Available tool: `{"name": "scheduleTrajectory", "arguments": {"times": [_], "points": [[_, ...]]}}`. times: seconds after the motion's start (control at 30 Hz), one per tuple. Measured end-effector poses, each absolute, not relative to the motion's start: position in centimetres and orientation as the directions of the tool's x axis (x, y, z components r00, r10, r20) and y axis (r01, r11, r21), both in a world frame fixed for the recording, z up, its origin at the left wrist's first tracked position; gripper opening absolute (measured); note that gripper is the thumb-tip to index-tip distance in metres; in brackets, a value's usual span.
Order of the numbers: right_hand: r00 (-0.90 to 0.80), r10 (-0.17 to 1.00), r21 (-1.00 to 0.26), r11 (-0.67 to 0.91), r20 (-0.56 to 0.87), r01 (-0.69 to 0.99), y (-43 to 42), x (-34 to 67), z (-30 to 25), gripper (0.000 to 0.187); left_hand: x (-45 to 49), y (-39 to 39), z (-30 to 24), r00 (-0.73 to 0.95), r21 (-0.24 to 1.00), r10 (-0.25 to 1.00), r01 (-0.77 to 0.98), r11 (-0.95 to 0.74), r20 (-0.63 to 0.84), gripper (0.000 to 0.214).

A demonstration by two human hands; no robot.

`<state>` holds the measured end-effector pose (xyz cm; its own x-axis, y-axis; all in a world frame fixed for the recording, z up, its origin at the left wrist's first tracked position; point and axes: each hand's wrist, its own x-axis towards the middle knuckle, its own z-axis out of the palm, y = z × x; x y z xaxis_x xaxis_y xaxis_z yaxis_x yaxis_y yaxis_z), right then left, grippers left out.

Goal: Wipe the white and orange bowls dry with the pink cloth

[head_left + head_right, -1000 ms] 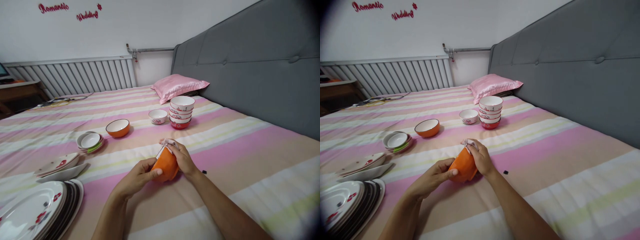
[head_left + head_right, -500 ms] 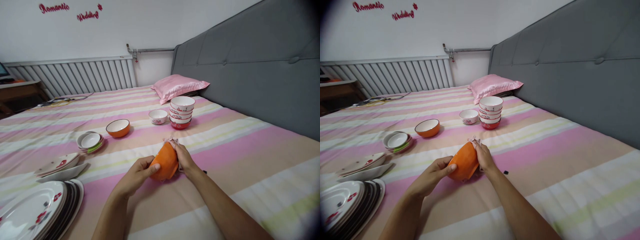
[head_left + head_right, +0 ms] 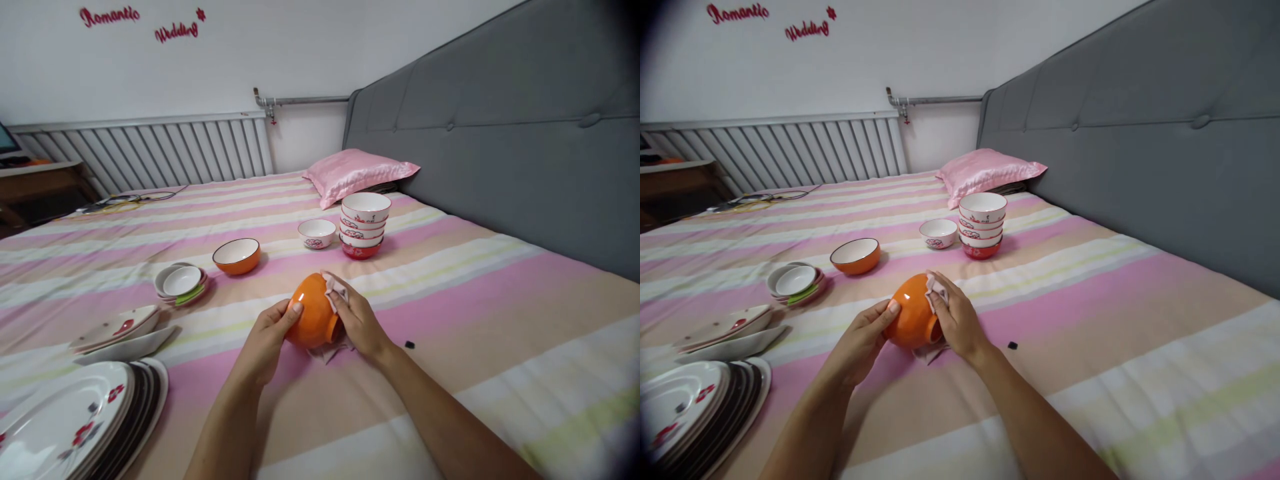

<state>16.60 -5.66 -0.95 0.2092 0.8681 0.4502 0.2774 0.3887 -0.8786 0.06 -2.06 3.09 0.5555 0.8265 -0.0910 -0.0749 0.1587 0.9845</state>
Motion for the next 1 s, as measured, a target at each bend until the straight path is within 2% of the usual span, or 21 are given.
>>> {"name": "scheduleTrajectory", "arguments": {"times": [0.13,0.27,0.43,0.57,0.7,0.9,1.0], "points": [[0.082,0.838,-0.738,0.424,0.540,0.525,-6.2,16.3,-0.7,0.046,0.2,-2.1,3.2,0.520,0.975,0.848,-0.118,0.190,-0.102,0.037],[-0.060,0.804,-0.551,0.458,0.592,0.697,-6.3,16.1,-0.7,0.048,0.2,-2.1,3.1,0.496,0.964,0.862,-0.161,0.210,-0.105,0.036],[-0.204,0.764,-0.338,0.486,0.612,0.806,-6.4,15.8,-0.7,0.049,0.2,-1.8,2.9,0.449,0.958,0.887,-0.193,0.212,-0.106,0.033],[-0.267,0.752,-0.243,0.492,0.603,0.836,-6.6,15.4,-0.6,0.060,0.3,-1.7,2.8,0.396,0.956,0.911,-0.206,0.209,-0.114,0.039],[-0.234,0.758,-0.274,0.477,0.609,0.835,-6.7,15.0,-0.7,0.066,0.4,-1.9,2.7,0.365,0.965,0.925,-0.186,0.184,-0.106,0.034],[0.000,0.789,-0.517,0.402,0.615,0.756,-6.3,15.7,-1.0,0.051,0.3,-1.9,2.5,0.387,0.986,0.919,-0.109,0.122,-0.071,0.034],[0.120,0.789,-0.628,0.375,0.602,0.682,-5.9,16.2,-1.3,0.049,0.1,-1.8,2.4,0.406,0.995,0.911,-0.025,0.093,-0.075,0.023]]}}
